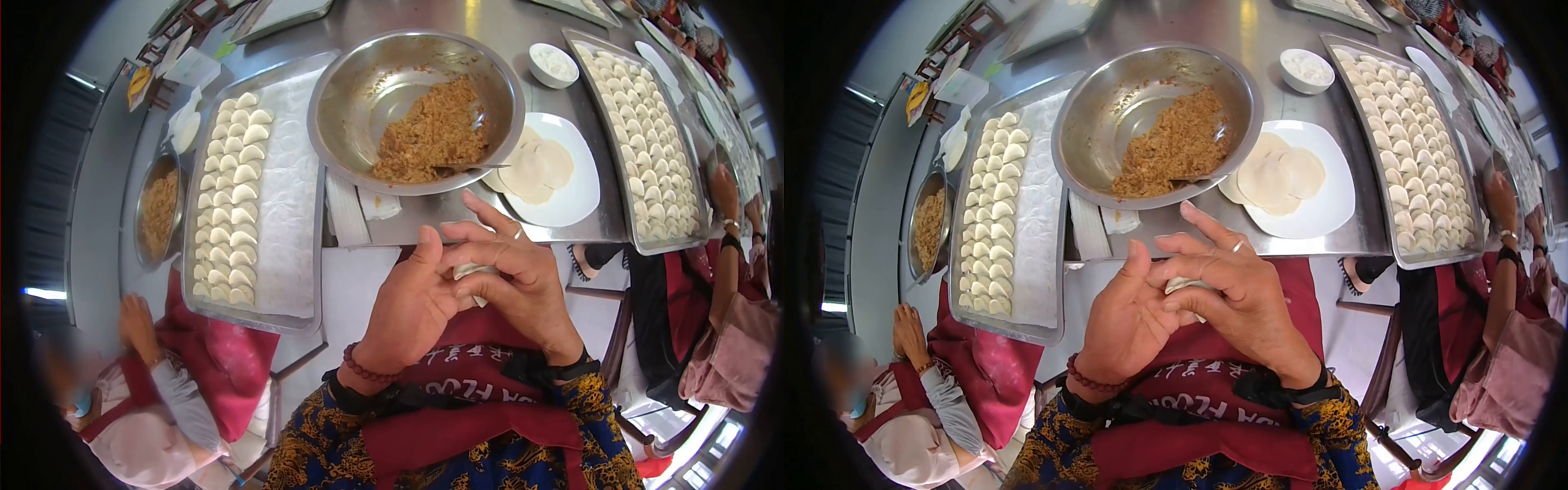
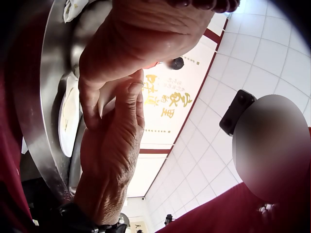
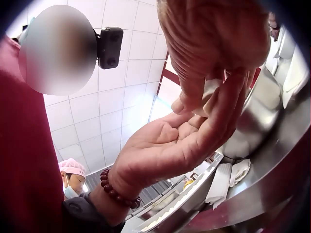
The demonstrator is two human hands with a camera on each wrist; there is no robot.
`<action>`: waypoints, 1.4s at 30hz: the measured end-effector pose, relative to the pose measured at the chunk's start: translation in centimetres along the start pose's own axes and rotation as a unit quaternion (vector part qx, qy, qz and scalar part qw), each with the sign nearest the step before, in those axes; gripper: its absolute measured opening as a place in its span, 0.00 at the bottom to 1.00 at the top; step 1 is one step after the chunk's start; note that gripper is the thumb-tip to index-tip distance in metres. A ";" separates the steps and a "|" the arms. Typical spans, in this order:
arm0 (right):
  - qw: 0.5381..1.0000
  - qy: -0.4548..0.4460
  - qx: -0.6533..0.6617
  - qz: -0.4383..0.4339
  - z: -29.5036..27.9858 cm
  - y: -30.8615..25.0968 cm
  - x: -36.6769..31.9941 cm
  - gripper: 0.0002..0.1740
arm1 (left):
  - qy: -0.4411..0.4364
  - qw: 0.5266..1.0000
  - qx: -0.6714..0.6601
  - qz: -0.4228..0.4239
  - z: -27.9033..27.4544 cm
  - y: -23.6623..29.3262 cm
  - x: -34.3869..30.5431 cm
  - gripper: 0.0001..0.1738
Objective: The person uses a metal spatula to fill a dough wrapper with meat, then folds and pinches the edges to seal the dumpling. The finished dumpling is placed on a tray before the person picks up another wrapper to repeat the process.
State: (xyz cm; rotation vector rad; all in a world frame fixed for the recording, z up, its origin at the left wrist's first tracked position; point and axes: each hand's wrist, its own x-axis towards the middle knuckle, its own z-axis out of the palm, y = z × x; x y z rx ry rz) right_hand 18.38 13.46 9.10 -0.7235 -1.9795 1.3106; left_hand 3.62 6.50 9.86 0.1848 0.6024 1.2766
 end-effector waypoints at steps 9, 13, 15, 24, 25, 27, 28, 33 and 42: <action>1.000 -0.006 0.003 -0.004 0.2 0.5 -0.4 0.12 | 0.005 0.999 0.042 0.007 -0.3 -0.3 -0.1 0.38; 0.998 0.017 0.056 0.023 -0.1 0.2 -0.4 0.14 | 0.002 1.000 0.019 0.011 -0.3 -0.4 -0.1 0.39; 0.993 0.037 0.106 0.038 -0.4 0.1 -0.5 0.16 | -0.001 1.000 0.015 0.022 -0.3 -0.5 -0.1 0.40; 0.996 0.057 0.046 0.056 -0.5 0.2 -0.7 0.10 | 0.004 0.991 0.123 0.056 -0.3 -0.5 -0.5 0.41; 0.996 0.057 0.046 0.056 -0.5 0.2 -0.7 0.10 | 0.003 0.991 0.123 0.055 -0.4 -0.6 -0.5 0.41; 0.996 0.056 0.032 0.055 -0.5 0.3 -0.7 0.09 | 0.006 0.984 0.166 0.062 -0.8 -0.8 -0.5 0.41; 0.996 0.056 0.032 0.056 -0.5 0.2 -0.7 0.09 | 0.006 0.984 0.165 0.061 -0.6 -0.8 -0.5 0.41; 0.995 0.047 0.048 0.079 -0.5 -0.1 -0.7 0.06 | 0.022 0.971 0.230 0.067 -0.3 -0.7 -0.5 0.45; 0.980 0.086 0.151 0.098 -0.3 0.2 -1.0 0.04 | 0.012 0.993 0.112 0.044 -1.1 -0.8 -0.4 0.44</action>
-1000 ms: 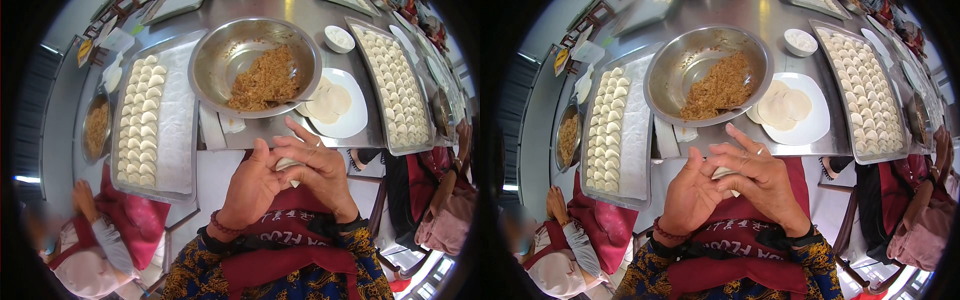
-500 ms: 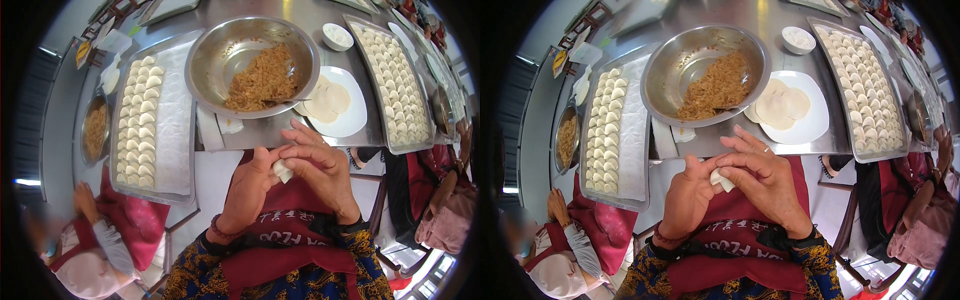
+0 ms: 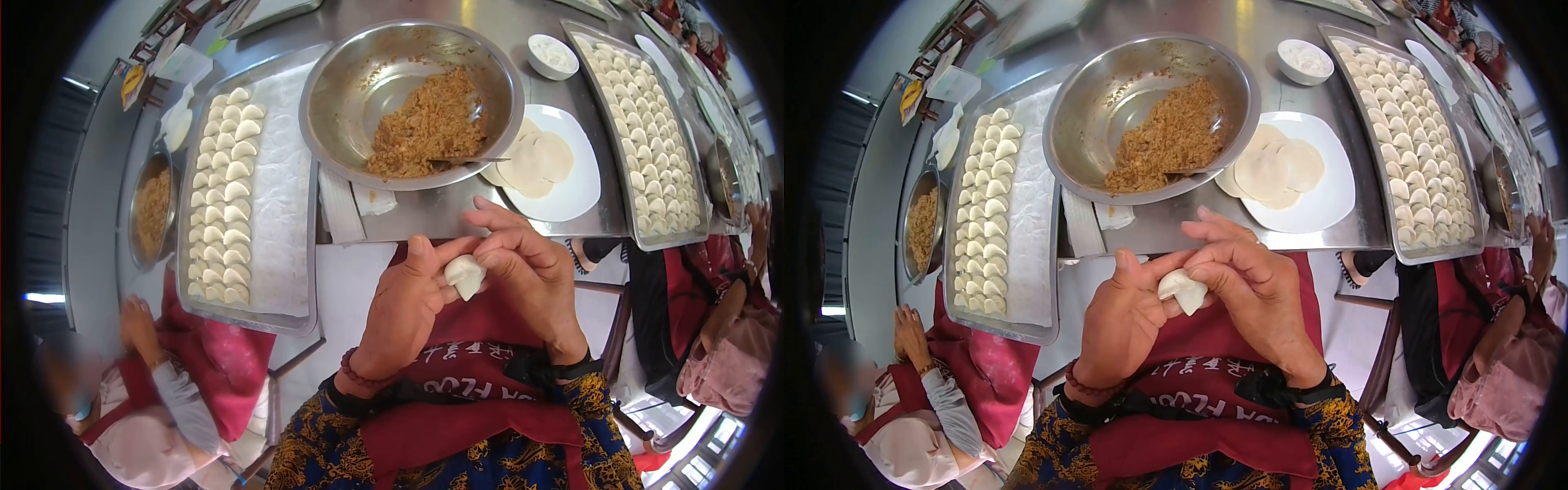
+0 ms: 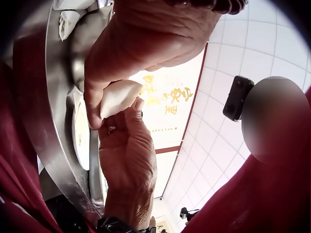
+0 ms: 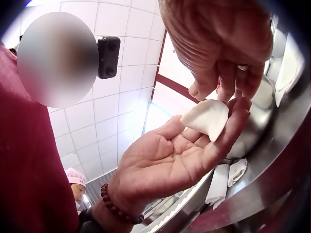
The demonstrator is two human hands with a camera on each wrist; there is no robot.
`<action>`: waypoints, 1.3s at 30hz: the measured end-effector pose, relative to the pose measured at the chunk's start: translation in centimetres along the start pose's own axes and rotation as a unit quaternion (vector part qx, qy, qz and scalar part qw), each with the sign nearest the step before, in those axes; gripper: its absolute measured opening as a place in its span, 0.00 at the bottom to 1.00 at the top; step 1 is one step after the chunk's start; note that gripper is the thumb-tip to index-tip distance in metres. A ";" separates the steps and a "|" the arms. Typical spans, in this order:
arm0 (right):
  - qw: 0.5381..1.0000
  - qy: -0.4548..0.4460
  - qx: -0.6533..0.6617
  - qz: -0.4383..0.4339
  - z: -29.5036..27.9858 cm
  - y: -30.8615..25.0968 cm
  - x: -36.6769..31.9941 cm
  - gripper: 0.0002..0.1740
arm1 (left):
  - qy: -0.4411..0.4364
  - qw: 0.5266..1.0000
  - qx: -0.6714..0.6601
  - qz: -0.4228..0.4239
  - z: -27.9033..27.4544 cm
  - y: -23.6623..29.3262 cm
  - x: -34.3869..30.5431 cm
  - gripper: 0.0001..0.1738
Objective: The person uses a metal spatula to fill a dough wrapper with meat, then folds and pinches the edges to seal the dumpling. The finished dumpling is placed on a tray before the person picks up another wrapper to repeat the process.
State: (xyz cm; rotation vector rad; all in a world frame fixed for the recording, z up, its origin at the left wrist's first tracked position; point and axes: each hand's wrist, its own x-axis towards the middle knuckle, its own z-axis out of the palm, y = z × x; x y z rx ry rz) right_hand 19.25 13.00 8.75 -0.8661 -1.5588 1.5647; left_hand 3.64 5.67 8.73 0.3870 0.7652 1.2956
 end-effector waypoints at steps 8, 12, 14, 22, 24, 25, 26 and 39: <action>0.997 0.076 0.001 -0.017 -2.1 -1.9 -0.8 0.03 | 0.046 0.998 -0.032 -0.022 -0.4 0.3 0.2 0.45; 0.975 0.207 -0.054 -0.064 -3.7 -3.6 1.8 0.04 | 0.056 0.995 -0.071 -0.031 -1.1 0.2 0.4 0.43; 0.971 0.217 -0.056 -0.078 -4.2 -3.7 4.2 0.04 | 0.052 0.994 -0.084 -0.036 -1.1 0.2 0.6 0.43; 0.935 0.148 -0.266 -0.182 -3.5 -0.1 11.4 0.03 | 0.061 0.990 -0.118 -0.038 -1.8 0.4 1.0 0.43; 0.896 0.148 -0.373 -0.188 -3.4 0.5 12.1 0.04 | 0.066 0.989 -0.123 -0.038 -1.9 0.4 1.0 0.42; 0.896 0.148 -0.374 -0.188 -3.5 0.7 12.3 0.04 | 0.066 0.989 -0.124 -0.038 -2.0 0.4 1.0 0.42; 0.902 0.123 -0.366 -0.194 -3.7 1.0 12.5 0.04 | 0.066 0.989 -0.128 -0.040 -2.0 0.4 1.0 0.42; 0.978 0.094 -0.173 -0.073 -4.3 1.3 10.3 0.11 | 0.043 0.988 -0.144 -0.037 -1.5 0.4 1.4 0.42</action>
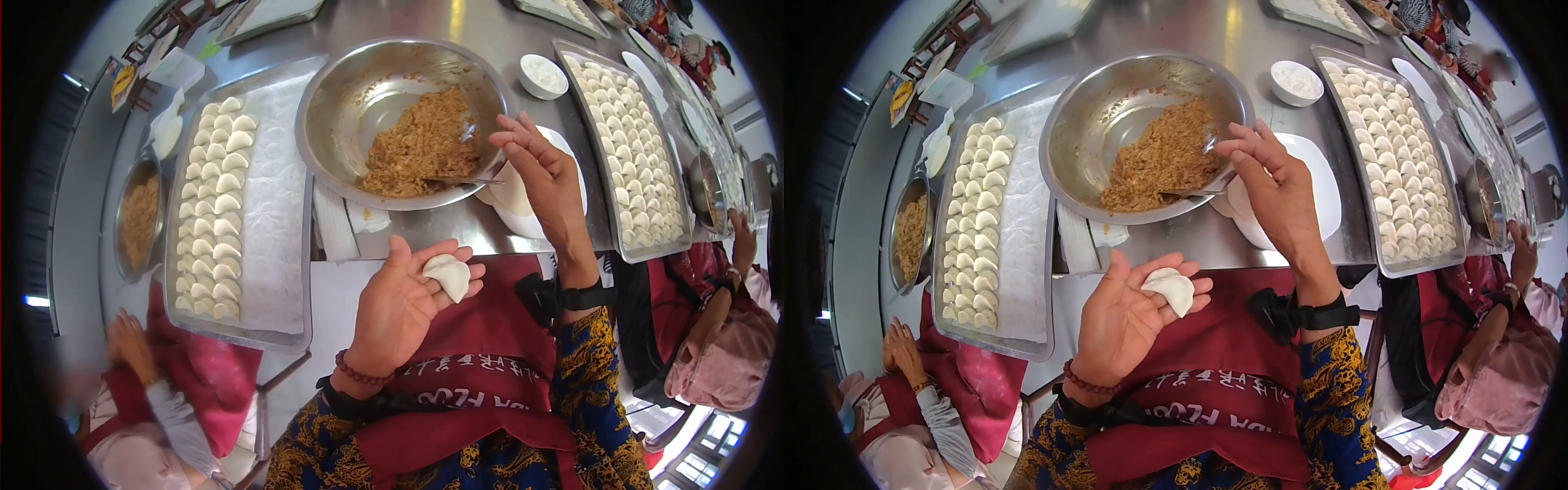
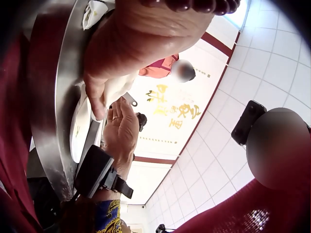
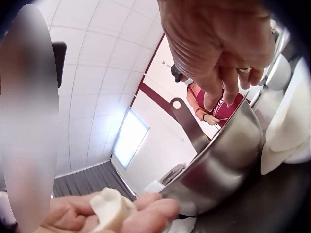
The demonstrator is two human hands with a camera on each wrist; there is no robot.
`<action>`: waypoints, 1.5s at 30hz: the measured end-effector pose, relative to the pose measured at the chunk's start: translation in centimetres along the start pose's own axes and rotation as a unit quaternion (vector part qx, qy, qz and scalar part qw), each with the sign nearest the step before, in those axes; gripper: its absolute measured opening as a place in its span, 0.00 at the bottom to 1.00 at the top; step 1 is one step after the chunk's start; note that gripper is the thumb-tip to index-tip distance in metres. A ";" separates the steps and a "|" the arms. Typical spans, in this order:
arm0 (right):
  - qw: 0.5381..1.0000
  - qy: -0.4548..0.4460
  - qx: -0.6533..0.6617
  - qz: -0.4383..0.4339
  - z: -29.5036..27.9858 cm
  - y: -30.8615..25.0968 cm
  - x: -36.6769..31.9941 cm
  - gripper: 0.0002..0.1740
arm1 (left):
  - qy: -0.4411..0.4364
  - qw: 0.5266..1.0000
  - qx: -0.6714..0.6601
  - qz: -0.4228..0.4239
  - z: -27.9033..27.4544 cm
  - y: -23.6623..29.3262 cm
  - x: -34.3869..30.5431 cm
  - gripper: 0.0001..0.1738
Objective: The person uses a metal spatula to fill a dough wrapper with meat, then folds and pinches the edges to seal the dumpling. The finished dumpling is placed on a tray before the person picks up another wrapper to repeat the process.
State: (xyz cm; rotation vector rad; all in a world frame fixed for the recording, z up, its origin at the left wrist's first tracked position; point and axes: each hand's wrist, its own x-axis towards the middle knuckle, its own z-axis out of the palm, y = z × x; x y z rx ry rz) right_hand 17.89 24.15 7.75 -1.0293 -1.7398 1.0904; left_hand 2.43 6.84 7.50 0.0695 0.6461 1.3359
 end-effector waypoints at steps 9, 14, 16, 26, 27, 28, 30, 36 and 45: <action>0.948 0.021 0.290 0.128 -1.9 -0.7 -2.1 0.15 | -0.010 1.000 0.010 -0.003 0.7 -0.4 -0.2 0.42; 0.941 0.032 0.311 0.130 -2.2 -0.7 -3.1 0.10 | -0.016 1.000 0.005 -0.006 0.7 -0.7 -0.1 0.42; 0.937 0.029 0.323 0.132 -2.5 -0.6 -3.6 0.10 | -0.014 1.000 -0.003 -0.010 0.8 -0.7 -0.1 0.42; 0.985 -0.090 0.141 0.044 0.8 -2.3 -10.5 0.13 | -0.017 1.000 -0.012 -0.013 0.8 -1.6 0.0 0.41; 0.984 -0.130 0.122 0.018 1.2 -2.4 -10.6 0.16 | -0.031 0.999 -0.001 -0.009 0.7 -1.7 0.1 0.41; 0.984 -0.130 0.123 0.019 1.5 -2.5 -10.6 0.16 | -0.030 1.000 0.000 -0.010 0.6 -1.8 0.1 0.41; 0.982 -0.148 0.113 0.020 2.0 -2.4 -10.7 0.14 | -0.071 0.997 0.022 -0.006 0.4 -2.0 0.1 0.39; 0.987 -0.146 0.064 -0.025 2.1 -2.2 -10.7 0.08 | -0.060 0.997 0.054 0.004 1.6 -2.0 -0.4 0.39; 0.985 -0.151 -0.011 -0.078 1.8 -2.4 -10.8 0.11 | -0.038 0.998 0.043 0.008 1.2 -2.4 -0.4 0.38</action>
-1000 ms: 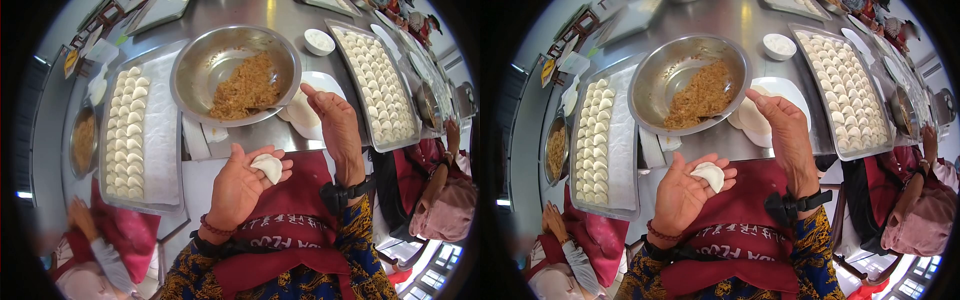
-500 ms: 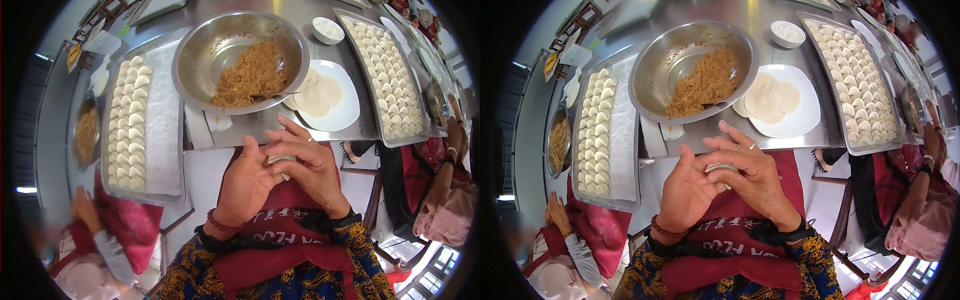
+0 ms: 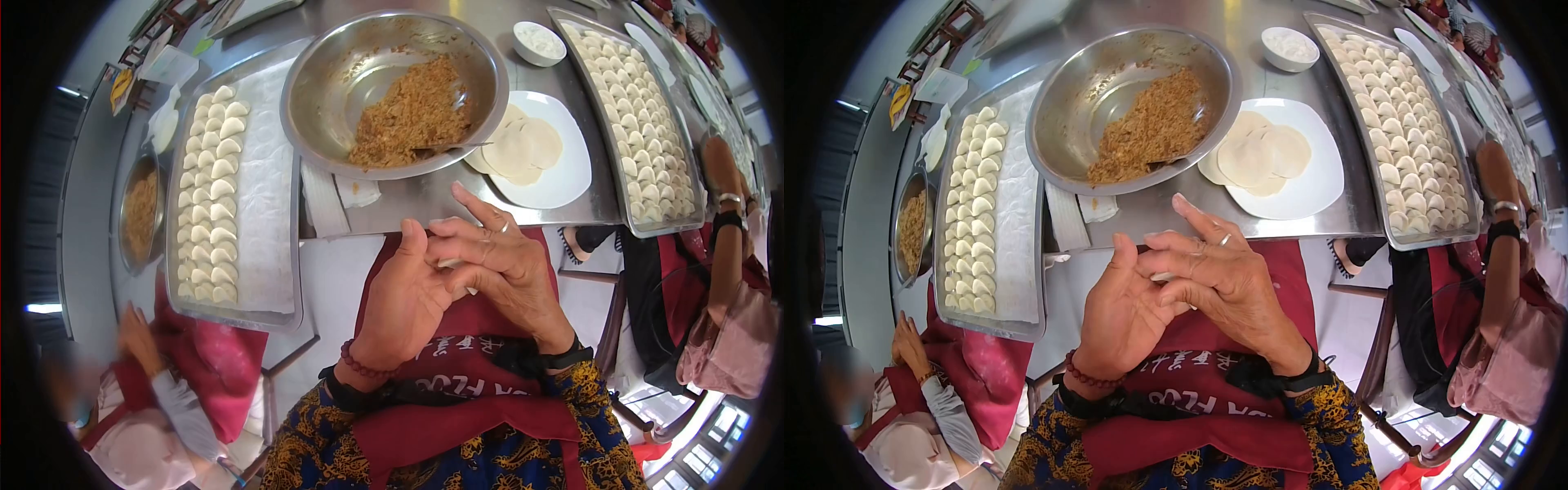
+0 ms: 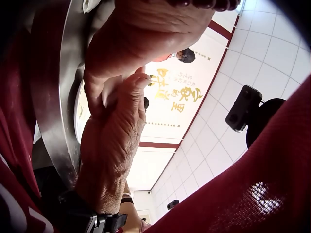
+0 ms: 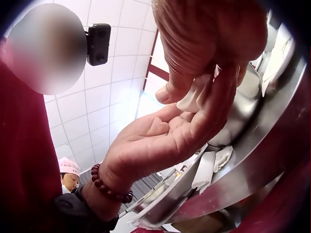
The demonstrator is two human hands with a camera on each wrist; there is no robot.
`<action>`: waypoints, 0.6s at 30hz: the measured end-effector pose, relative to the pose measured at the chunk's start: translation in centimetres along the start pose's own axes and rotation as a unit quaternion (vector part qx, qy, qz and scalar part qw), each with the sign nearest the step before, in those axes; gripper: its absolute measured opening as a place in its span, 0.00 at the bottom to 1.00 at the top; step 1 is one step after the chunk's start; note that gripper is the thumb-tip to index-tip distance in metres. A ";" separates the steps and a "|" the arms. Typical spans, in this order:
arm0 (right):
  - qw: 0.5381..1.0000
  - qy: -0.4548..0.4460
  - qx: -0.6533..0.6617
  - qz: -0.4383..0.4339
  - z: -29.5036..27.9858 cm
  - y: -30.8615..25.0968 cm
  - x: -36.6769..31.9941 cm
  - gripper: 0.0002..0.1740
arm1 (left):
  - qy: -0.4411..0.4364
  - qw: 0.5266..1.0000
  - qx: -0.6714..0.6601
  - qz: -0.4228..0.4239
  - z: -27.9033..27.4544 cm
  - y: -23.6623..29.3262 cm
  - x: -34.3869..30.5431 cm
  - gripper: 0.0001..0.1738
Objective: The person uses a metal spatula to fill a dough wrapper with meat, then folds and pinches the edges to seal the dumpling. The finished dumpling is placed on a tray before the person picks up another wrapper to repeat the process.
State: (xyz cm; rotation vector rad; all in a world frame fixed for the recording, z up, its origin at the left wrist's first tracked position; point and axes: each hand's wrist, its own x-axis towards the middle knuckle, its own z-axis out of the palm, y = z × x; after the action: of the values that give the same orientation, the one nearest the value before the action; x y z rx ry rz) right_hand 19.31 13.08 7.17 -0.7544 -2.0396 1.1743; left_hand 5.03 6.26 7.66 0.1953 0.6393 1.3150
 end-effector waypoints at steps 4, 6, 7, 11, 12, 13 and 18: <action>1.000 -0.005 0.015 0.011 0.0 -0.2 0.0 0.12 | -0.018 1.000 0.016 0.001 -0.2 0.0 -0.1 0.38; 1.000 -0.017 -0.018 -0.006 -0.1 -0.2 0.0 0.11 | -0.004 1.000 0.000 0.004 0.0 -0.1 -0.1 0.38; 1.000 -0.017 -0.018 -0.006 -0.1 0.0 -0.1 0.11 | -0.004 1.000 0.001 0.003 0.1 -0.2 -0.1 0.38; 0.999 -0.021 -0.006 -0.037 0.1 0.8 -0.4 0.11 | -0.014 1.000 0.016 0.006 0.3 -0.2 -0.2 0.39; 0.999 -0.018 -0.011 -0.033 0.1 0.8 -0.4 0.11 | -0.020 1.000 0.019 0.006 0.3 -0.2 -0.2 0.39; 0.999 -0.018 -0.011 -0.034 0.2 0.4 -0.4 0.11 | -0.020 1.000 0.019 0.006 0.2 -0.2 -0.2 0.39; 0.989 0.032 0.120 0.078 0.1 -0.4 -0.4 0.12 | -0.019 0.999 -0.026 0.020 -0.4 -0.5 -0.2 0.43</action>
State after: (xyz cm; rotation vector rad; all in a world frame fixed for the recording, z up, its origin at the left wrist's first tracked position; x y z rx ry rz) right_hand 19.40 12.52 7.37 -0.8318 -1.7706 1.4351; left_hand 5.20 5.90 7.20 0.1918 0.5705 1.3624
